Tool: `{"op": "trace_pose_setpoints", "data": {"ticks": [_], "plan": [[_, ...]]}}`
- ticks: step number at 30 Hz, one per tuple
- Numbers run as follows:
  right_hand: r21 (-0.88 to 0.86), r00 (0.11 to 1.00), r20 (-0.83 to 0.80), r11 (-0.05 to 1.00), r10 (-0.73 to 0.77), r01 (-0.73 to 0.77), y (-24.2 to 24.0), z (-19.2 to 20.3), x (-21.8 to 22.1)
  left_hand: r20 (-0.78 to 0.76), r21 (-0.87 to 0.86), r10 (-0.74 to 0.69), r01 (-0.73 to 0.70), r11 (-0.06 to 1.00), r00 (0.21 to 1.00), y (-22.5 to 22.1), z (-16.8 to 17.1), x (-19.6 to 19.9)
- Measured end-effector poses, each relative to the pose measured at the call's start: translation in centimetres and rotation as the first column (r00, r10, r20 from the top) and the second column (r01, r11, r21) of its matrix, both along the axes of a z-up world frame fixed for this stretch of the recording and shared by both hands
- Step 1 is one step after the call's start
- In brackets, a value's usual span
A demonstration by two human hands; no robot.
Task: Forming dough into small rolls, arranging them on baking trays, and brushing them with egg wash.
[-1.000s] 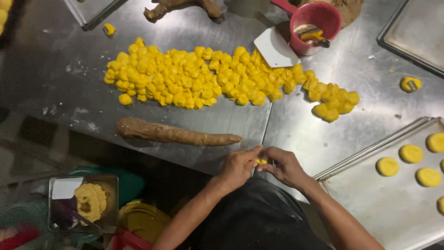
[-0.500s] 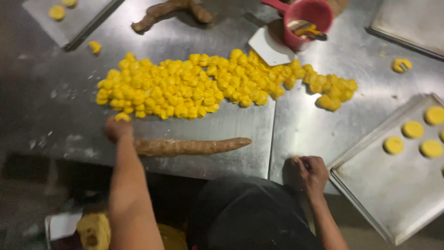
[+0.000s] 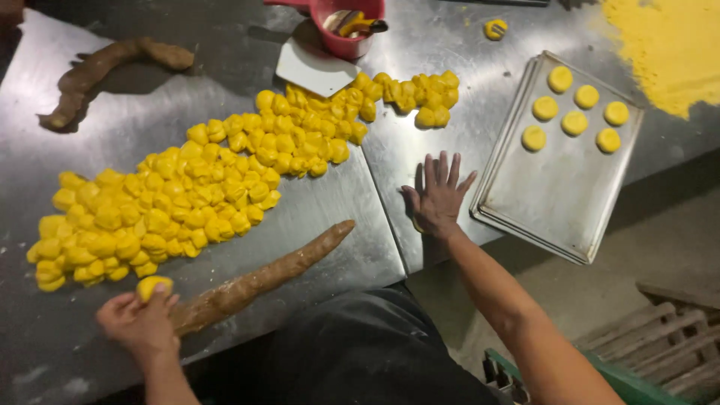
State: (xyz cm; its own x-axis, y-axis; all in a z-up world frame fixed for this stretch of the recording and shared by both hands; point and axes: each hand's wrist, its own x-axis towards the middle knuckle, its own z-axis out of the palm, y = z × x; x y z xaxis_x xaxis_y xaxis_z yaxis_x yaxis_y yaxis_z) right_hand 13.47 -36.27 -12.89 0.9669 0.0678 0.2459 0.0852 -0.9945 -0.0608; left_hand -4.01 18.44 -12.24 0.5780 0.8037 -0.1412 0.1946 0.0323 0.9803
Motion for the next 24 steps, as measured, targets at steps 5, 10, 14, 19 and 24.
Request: {"op": "trace_pose_setpoints", "data": {"ticks": [5, 10, 14, 19, 24], "plan": [[0.203, 0.993, -0.097, 0.978, 0.062, -0.041, -2.6, -2.8, 0.1, 0.057, -0.258, -0.168, 0.177, 0.950, 0.984, -5.6, 2.8, 1.3], [0.443, 0.930, -0.158, 0.866, 0.331, -0.233, -6.4, -2.5, -7.4, 0.181, -0.463, -0.213, 0.274, 0.843, 0.960, -10.4, 1.5, 0.9], [0.871, 0.963, -0.186, 0.486, 0.192, 0.072, -11.3, -2.2, -9.8, 0.191, -0.489, -0.242, 0.306, 0.817, 0.951, -16.9, 0.8, 3.2], [0.826, 0.935, -0.176, 0.470, -0.309, 0.311, -23.2, -0.1, -3.4, 0.096, -0.464, -0.363, 0.364, 0.807, 0.927, -24.4, 4.3, 8.1], [0.068, 0.967, 0.176, 0.982, -0.186, 0.177, -30.0, -1.6, 3.8, 0.166, -0.398, -0.431, 0.461, 0.794, 0.887, -29.5, 7.0, 10.1]]}}
